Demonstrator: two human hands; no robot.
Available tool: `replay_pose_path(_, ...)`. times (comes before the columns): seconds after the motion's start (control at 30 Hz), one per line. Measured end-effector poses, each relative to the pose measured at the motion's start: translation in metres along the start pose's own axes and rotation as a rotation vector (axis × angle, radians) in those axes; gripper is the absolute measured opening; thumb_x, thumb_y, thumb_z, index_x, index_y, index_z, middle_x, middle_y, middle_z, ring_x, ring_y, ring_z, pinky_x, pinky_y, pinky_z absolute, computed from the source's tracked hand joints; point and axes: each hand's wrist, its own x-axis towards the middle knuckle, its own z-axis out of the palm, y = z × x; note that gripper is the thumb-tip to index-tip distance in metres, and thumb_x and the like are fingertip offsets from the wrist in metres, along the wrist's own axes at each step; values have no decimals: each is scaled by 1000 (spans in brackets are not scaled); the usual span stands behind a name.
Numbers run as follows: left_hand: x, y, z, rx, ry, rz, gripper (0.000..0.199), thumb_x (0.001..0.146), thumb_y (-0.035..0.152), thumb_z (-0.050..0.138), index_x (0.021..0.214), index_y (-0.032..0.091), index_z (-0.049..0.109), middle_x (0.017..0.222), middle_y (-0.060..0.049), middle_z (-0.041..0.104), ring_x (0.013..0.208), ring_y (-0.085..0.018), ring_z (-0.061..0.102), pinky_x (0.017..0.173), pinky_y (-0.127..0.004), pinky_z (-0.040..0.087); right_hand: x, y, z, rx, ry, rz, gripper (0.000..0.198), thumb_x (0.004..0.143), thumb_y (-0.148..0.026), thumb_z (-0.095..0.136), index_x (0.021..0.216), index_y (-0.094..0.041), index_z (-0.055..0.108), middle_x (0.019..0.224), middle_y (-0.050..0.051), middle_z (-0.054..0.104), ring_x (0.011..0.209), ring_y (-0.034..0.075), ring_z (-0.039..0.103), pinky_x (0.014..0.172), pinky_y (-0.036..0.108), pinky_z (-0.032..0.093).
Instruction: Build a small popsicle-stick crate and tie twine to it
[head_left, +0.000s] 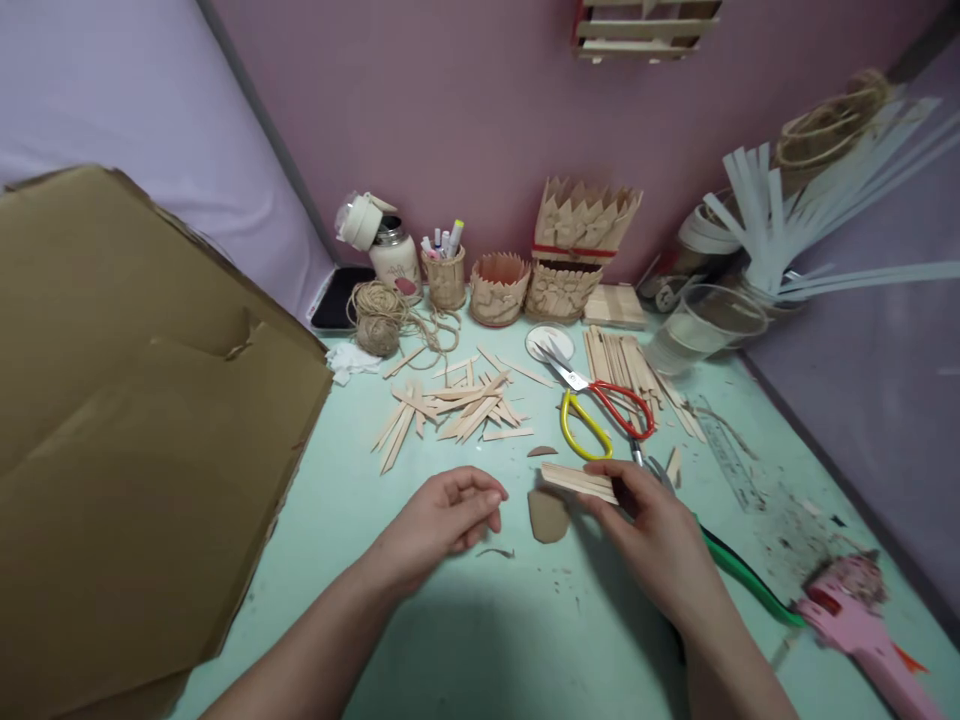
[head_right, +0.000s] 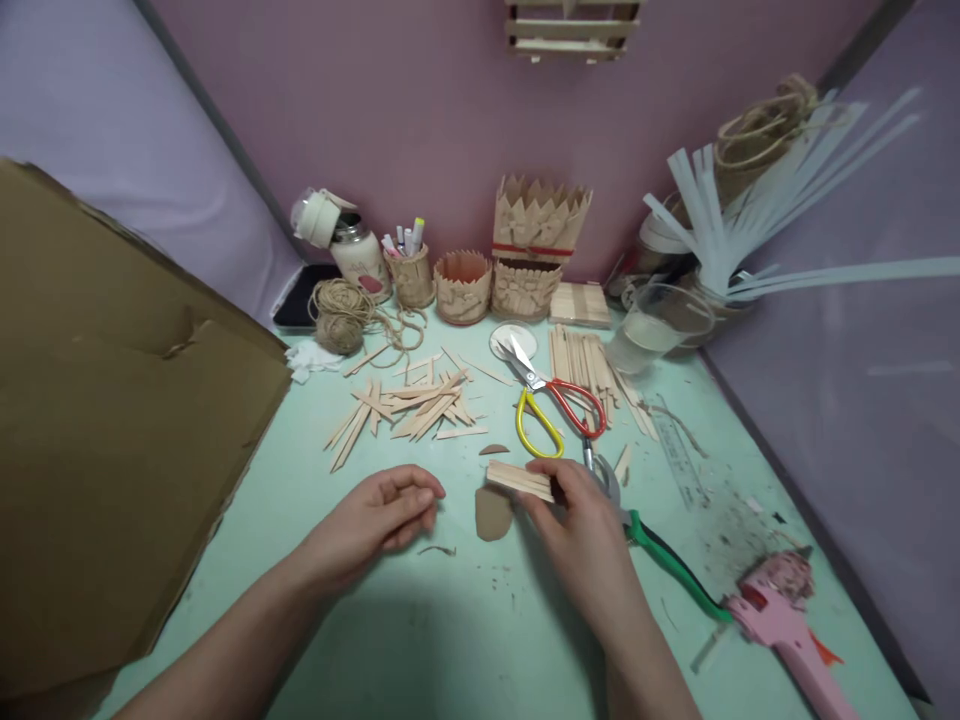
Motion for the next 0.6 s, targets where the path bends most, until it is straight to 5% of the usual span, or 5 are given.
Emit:
replay_pose_path(0.17, 6, -3, -4, 338, 401, 273, 15, 87, 32, 60, 83, 18, 64, 75, -2, 62, 68, -13, 54, 62, -25, 42, 3, 7, 8, -114, -18, 17, 22, 83, -35, 55, 97, -20, 64, 93, 8, 68, 82, 24, 61, 72, 36, 47)
replay_pose_path(0.23, 7, -6, -7, 551, 473, 427, 13, 88, 28, 57, 84, 19, 66, 83, -3, 65, 73, -15, 56, 65, -27, 43, 2, 10, 12, -162, -26, -23, 20, 84, -31, 54, 98, -19, 63, 94, 9, 67, 85, 25, 60, 75, 37, 46)
replay_pose_path(0.33, 7, -4, -11, 749, 496, 523, 15, 91, 26, 53, 90, 21, 68, 88, -4, 67, 74, -15, 57, 67, -28, 44, 1, 14, 18, -255, -23, -116, 15, 86, -24, 52, 97, -18, 61, 91, 9, 65, 87, 26, 56, 77, 39, 44)
replay_pose_path(0.5, 11, 29, -8, 1142, 315, 407, 19, 91, 25, 53, 101, 20, 68, 102, -7, 69, 94, -23, 62, 83, -35, 47, -1, 11, 20, -308, -26, -186, 13, 90, -22, 50, 99, -18, 59, 94, 10, 64, 89, 28, 54, 80, 41, 43)
replay_pose_path(0.6, 30, 52, 4, 1390, 263, 384, 23, 92, 17, 47, 93, 17, 70, 99, -11, 69, 100, -27, 61, 88, -38, 46, -1, 8, 17, -301, -42, -185, 15, 90, -21, 53, 102, -18, 60, 97, 11, 63, 92, 28, 54, 82, 41, 43)
